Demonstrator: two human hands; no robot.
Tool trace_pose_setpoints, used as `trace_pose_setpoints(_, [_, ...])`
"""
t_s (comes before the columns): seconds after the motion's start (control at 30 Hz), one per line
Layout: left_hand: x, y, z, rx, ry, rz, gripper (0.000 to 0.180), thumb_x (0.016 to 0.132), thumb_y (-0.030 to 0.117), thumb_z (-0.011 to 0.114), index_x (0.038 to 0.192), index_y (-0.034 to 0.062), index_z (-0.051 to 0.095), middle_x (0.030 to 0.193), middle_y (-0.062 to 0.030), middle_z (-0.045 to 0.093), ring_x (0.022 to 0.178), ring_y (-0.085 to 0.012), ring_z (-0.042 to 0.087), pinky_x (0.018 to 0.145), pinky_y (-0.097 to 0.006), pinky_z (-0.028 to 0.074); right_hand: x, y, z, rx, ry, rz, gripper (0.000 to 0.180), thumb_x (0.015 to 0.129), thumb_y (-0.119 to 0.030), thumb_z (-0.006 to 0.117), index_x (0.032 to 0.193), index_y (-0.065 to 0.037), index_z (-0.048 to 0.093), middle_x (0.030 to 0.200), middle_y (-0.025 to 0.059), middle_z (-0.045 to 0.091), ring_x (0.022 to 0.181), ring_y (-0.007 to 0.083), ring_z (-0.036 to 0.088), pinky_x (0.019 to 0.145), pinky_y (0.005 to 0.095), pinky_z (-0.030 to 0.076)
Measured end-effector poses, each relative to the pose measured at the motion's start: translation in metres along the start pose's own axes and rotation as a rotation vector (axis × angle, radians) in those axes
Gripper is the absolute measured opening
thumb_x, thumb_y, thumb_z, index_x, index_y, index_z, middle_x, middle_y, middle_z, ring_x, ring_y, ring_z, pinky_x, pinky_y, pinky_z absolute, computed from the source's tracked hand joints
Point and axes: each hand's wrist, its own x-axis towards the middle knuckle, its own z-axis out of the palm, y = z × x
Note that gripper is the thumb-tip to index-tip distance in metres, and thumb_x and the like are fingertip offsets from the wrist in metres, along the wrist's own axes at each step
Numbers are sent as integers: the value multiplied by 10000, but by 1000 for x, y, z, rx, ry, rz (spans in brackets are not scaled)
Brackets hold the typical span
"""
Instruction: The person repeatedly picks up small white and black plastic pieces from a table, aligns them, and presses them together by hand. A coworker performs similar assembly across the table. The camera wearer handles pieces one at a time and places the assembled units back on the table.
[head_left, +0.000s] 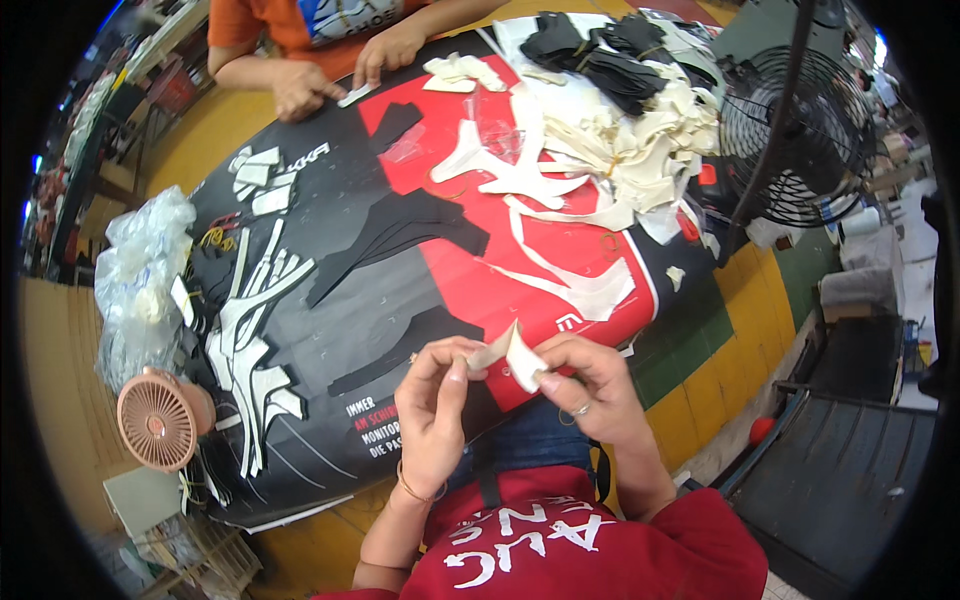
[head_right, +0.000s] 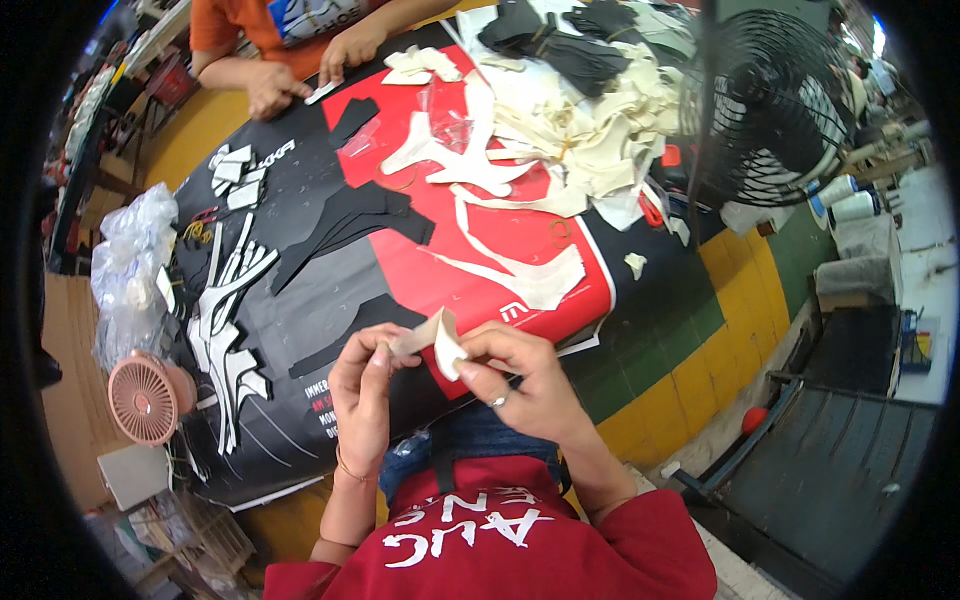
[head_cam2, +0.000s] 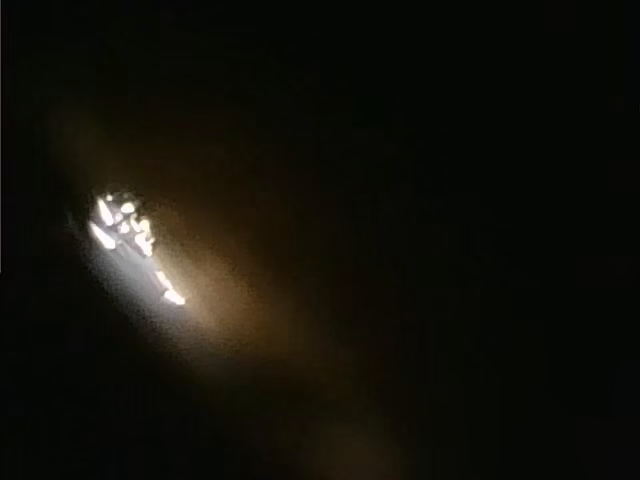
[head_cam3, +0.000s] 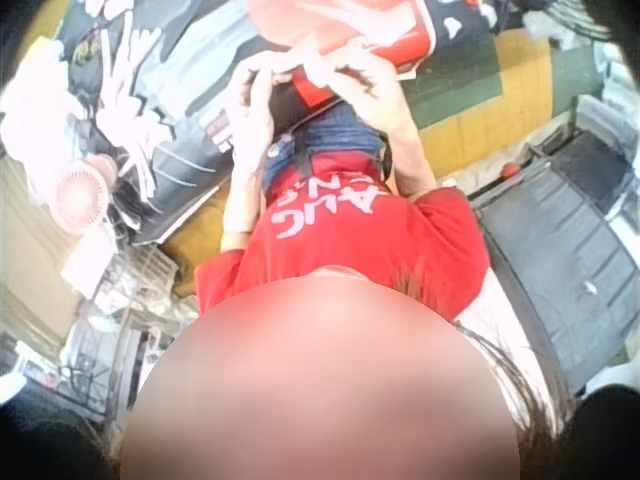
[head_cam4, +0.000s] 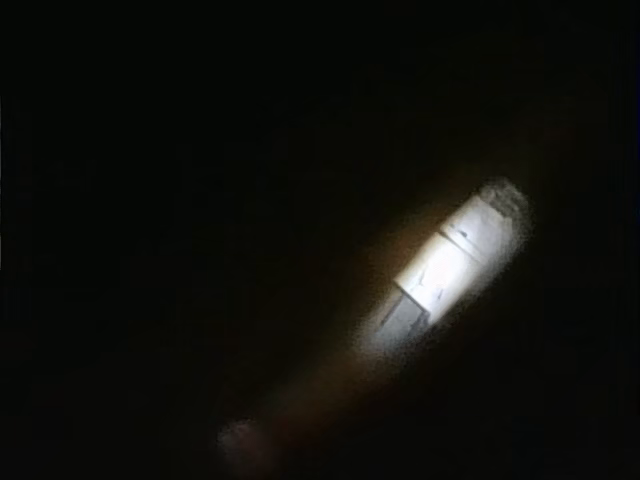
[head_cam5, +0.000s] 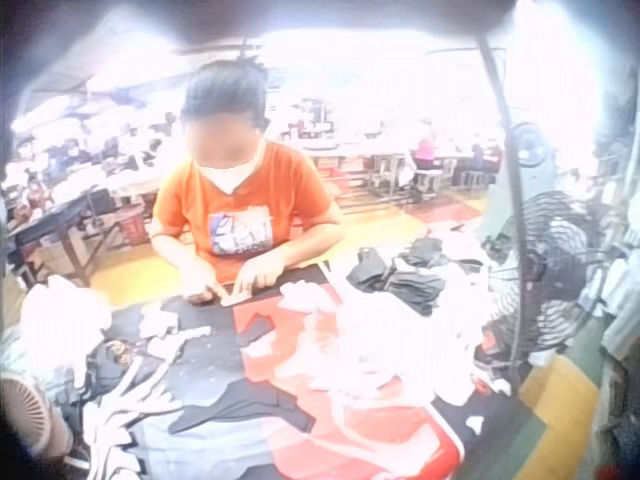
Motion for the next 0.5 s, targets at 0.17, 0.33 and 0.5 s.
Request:
trace_pose_setpoints(0.17, [-10,-4,10,-71,-52,-1,175,1049,156,488,998,6,561,1190,-120,625,1080,-158,597,959,-303,470,4,-3,14,-118,-54,-48,129,921,-29,643,1015,60,653,982,131,675,876,196,681,793,303,532])
trace_pose_setpoints(0.33, [-12,-10,9,-124,-37,18,183,1039,172,542,1103,3,570,1211,-125,624,1100,-167,602,980,-313,473,8,1,14,-97,-19,-107,141,943,-47,646,1038,56,653,985,127,691,860,184,685,780,298,540])
trace_pose_setpoints(0.5, [-10,-14,14,-45,-16,30,187,961,11,657,1134,-39,608,1193,-158,656,1101,-179,635,978,-310,498,5,4,10,-114,2,-59,151,954,-65,654,1048,52,652,986,122,696,855,174,684,773,297,542])
